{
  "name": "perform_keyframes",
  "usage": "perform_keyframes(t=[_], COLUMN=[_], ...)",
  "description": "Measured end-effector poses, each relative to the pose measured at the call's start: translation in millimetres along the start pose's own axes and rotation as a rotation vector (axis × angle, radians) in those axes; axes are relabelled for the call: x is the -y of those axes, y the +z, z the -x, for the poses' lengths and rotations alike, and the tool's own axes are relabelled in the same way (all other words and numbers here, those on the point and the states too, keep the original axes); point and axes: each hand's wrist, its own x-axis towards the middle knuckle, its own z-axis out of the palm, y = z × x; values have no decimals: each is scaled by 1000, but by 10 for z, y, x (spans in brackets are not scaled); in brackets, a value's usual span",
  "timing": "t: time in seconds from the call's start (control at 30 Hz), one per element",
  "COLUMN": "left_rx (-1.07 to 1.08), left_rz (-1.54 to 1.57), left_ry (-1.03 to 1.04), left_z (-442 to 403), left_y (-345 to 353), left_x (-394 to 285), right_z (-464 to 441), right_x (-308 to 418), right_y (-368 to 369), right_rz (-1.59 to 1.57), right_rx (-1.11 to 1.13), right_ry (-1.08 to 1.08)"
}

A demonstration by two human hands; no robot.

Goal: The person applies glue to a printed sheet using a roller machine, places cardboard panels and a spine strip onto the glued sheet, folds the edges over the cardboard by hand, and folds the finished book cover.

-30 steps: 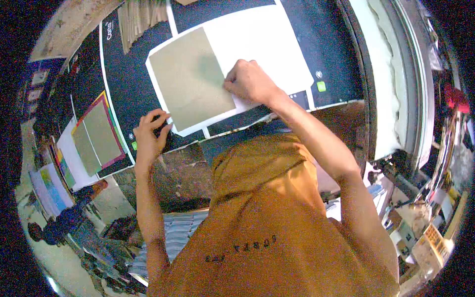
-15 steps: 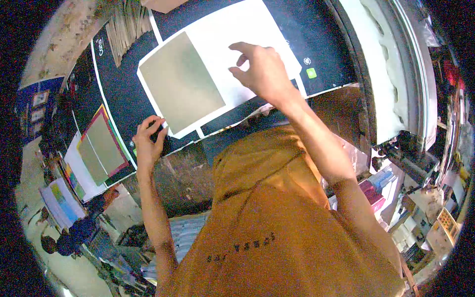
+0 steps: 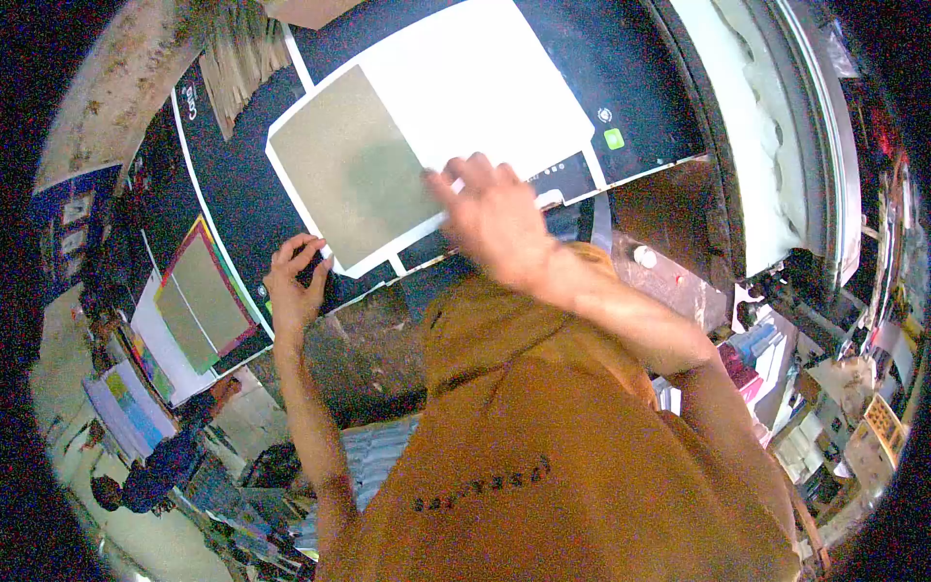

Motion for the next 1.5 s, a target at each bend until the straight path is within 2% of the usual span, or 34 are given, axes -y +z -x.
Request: perform_keyframes(t=[0.07,0.1,0.27,0.37,0.6,0.8,1.2,1.5], left_rx=[-4,6,13,-2,-4,2,-6,23], left_rz=[-18,-39,-71,-56,-47,-35,-75,-96], left_ry=[-14,-20,2,-3,-7,-35,-37,-47], left_z=[6,-3,2,-1,2,8,43,21], left_y=[-31,-47,-26,-41,-73,-79,-44,-69], left_x=[-60,-86,-30,-69,-118,-144,-160,-207], right_z=[11,-35,-241,-287,-343,-354,-321,-285], right_x=[268,414,735,736,679,664,725,696], right_y=[192,260,599,632,589,575,614,633], right_rz=[-30,-38,111,172,148,146,209,154], right_rx=[48,93,-44,-26,194,125,198,158], right_ry=[-126,-122,-140,-48,-39,-48,13,-11])
